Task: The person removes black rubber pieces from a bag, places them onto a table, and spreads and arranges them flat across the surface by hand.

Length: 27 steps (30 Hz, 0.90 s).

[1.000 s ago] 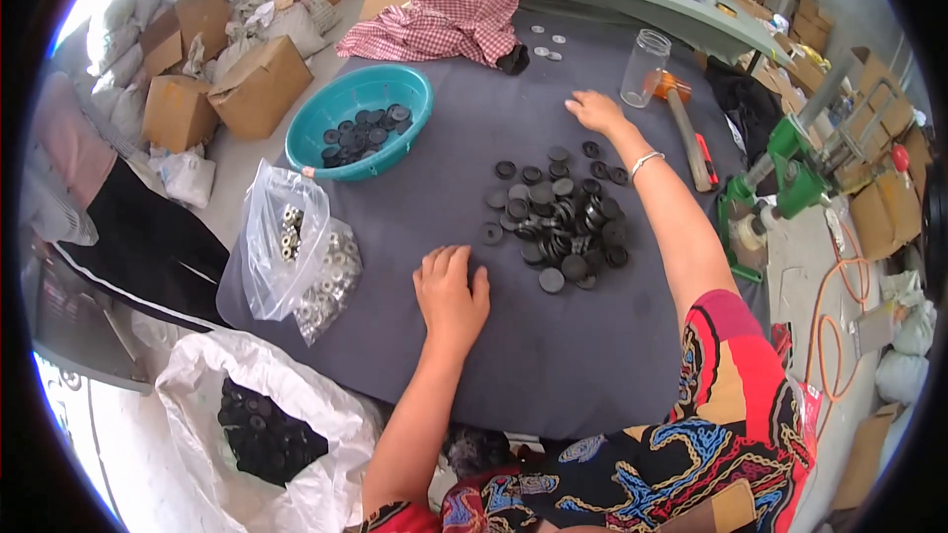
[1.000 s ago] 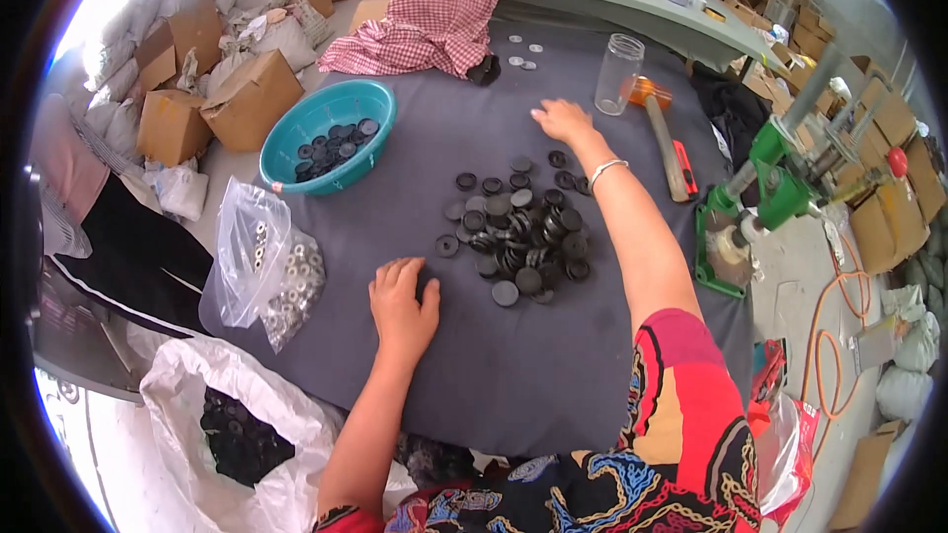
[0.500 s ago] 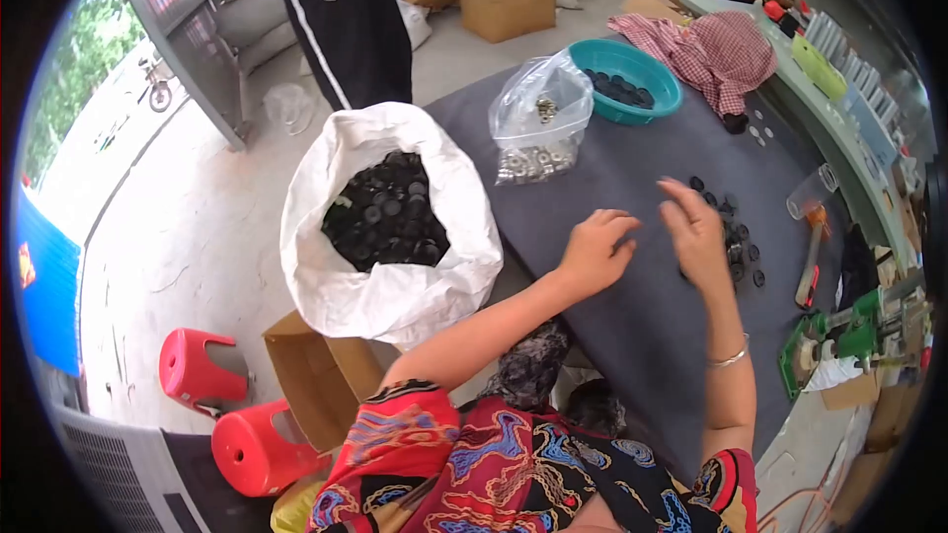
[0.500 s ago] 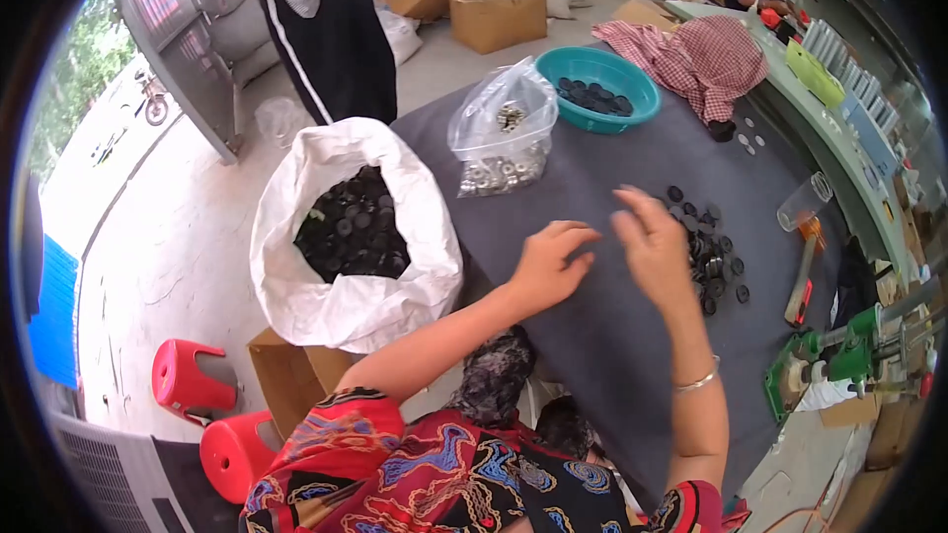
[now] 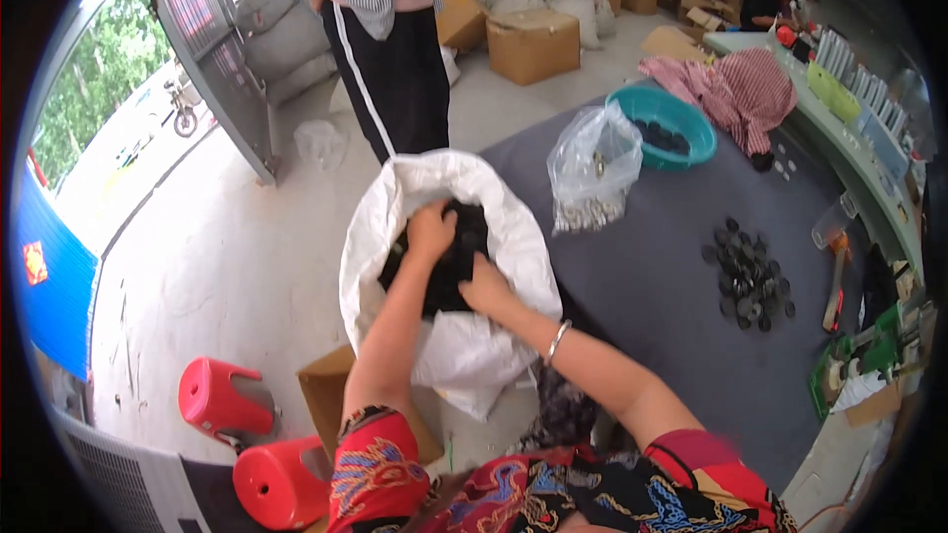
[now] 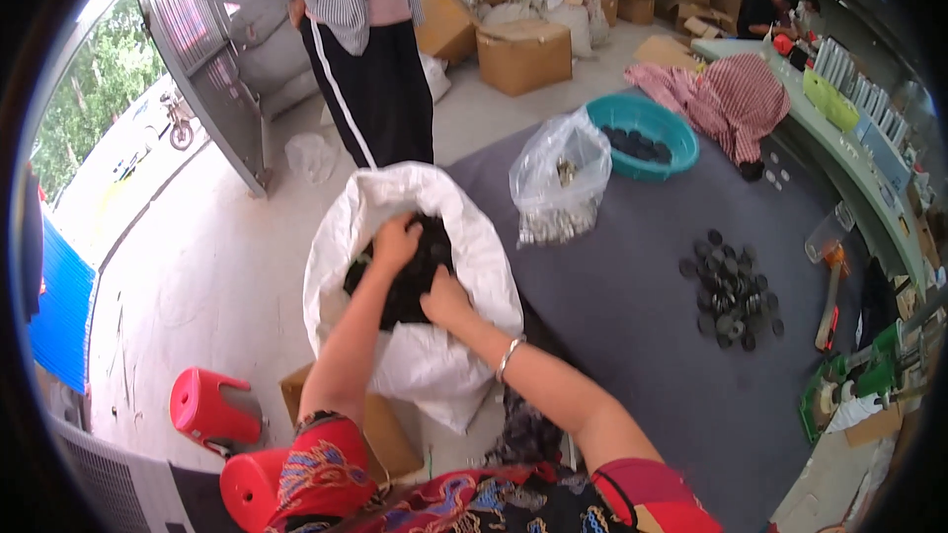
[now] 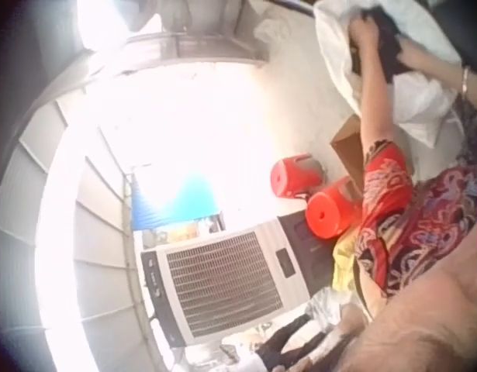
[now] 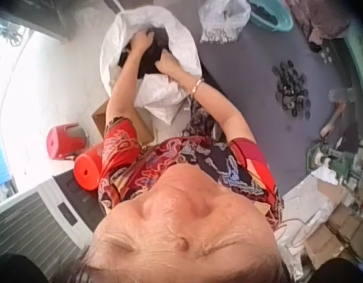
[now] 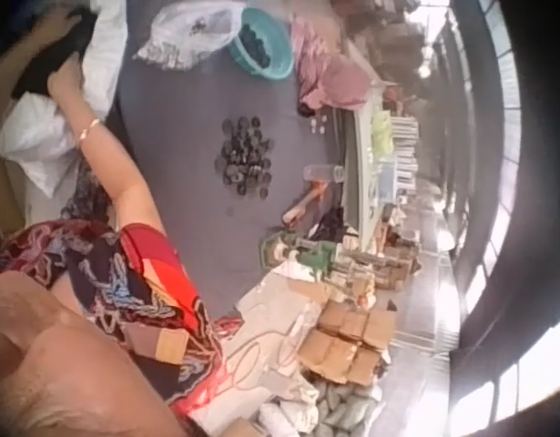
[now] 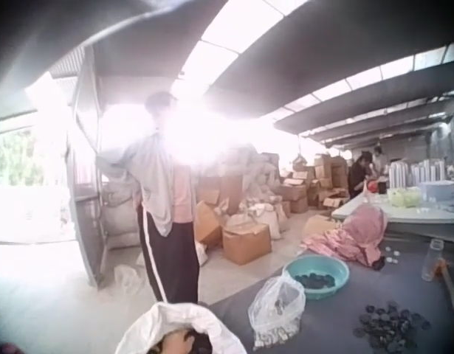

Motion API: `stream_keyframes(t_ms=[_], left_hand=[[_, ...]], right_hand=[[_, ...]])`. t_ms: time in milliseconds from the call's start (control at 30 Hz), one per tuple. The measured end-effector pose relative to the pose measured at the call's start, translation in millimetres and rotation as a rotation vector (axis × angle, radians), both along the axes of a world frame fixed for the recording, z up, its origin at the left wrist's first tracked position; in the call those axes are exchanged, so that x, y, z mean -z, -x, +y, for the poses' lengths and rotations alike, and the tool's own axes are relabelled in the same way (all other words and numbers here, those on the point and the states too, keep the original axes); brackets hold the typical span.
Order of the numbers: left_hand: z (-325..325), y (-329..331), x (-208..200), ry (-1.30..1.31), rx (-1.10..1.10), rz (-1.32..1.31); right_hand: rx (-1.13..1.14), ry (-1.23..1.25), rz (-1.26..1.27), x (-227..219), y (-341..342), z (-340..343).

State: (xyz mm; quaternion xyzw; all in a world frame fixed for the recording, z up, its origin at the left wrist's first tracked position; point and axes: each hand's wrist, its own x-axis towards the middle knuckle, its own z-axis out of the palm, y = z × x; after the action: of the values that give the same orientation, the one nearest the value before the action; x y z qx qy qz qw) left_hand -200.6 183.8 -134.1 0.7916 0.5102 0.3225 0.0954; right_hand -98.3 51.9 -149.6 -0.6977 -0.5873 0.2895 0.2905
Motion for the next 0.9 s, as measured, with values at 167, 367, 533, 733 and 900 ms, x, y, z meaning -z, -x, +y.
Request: stream_keyframes(t_ms=[167,367,533,733,900], left_hand=[[2.0,-0.1,47.1,0.046,-0.185,0.133],[-27.2,-12.3,40.8,0.070,-0.133,0.084],[-44.6,-0.5,49.6,0.261,-0.160,-0.256],[-70.8,-11.6,12.4,0.334,-0.140,-0.836],[-100.9,-9.0,-45.8,0.222,-0.059,-1.079]], right_hand=[[0.066,0.039,-0.062,38.5,7.3,26.4],[0.213,-0.292,0.087,77.0,13.7,50.2],[0.249,-0.324,0.711,54.4,19.7,28.6],[0.252,-0.340,1.122,10.7,19.1,16.6],[0.248,-0.340,1.314,-53.5,31.2,-7.4]])
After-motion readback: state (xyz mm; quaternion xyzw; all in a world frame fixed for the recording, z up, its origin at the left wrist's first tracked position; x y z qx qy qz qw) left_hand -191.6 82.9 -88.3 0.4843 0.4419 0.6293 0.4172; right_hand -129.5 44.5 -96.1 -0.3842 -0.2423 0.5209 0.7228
